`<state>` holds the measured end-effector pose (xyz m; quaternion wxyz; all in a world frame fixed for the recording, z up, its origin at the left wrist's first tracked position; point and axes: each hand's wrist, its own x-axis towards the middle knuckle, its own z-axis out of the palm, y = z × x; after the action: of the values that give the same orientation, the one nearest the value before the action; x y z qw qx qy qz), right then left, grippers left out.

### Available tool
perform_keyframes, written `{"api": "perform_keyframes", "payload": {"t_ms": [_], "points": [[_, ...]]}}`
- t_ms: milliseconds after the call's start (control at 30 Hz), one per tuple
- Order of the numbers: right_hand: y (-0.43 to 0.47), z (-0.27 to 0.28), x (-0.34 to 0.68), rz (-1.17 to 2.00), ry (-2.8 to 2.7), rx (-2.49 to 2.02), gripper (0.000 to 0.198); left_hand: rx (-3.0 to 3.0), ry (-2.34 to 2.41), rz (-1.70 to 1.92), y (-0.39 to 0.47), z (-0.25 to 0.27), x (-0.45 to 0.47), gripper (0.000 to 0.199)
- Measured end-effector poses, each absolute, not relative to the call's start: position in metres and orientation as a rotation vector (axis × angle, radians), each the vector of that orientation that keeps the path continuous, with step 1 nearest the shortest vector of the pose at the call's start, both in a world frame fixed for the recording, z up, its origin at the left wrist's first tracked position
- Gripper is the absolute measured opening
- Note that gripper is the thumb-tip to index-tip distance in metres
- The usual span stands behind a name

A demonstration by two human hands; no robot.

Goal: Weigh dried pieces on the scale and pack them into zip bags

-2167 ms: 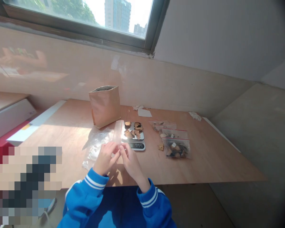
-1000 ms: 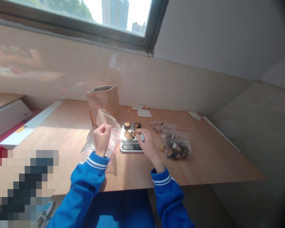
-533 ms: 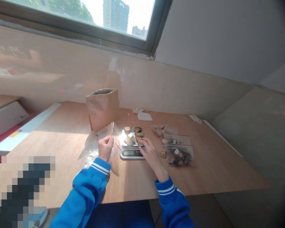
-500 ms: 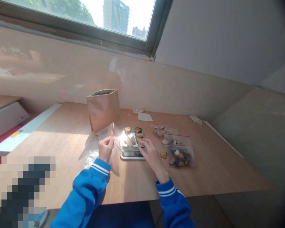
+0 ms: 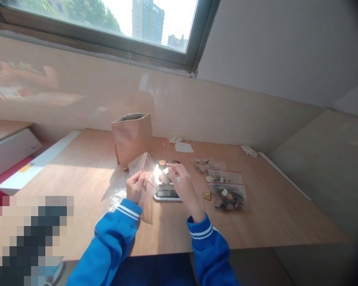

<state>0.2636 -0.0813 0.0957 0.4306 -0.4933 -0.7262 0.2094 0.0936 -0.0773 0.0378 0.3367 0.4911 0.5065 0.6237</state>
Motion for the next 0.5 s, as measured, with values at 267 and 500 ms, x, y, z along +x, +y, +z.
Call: {"api": "perform_keyframes", "payload": {"t_ms": [267,500], "points": [[-0.079,0.042,0.253,0.218,-2.011,-1.436,0.021,1.181,1.339,1.714,-0.08,0.037,0.098,0.041],[-0.069,0.031,0.251,0.179,-1.974,-1.432,0.019,1.156,1.165,1.762,-0.079,0.028,0.1,0.04]]}}
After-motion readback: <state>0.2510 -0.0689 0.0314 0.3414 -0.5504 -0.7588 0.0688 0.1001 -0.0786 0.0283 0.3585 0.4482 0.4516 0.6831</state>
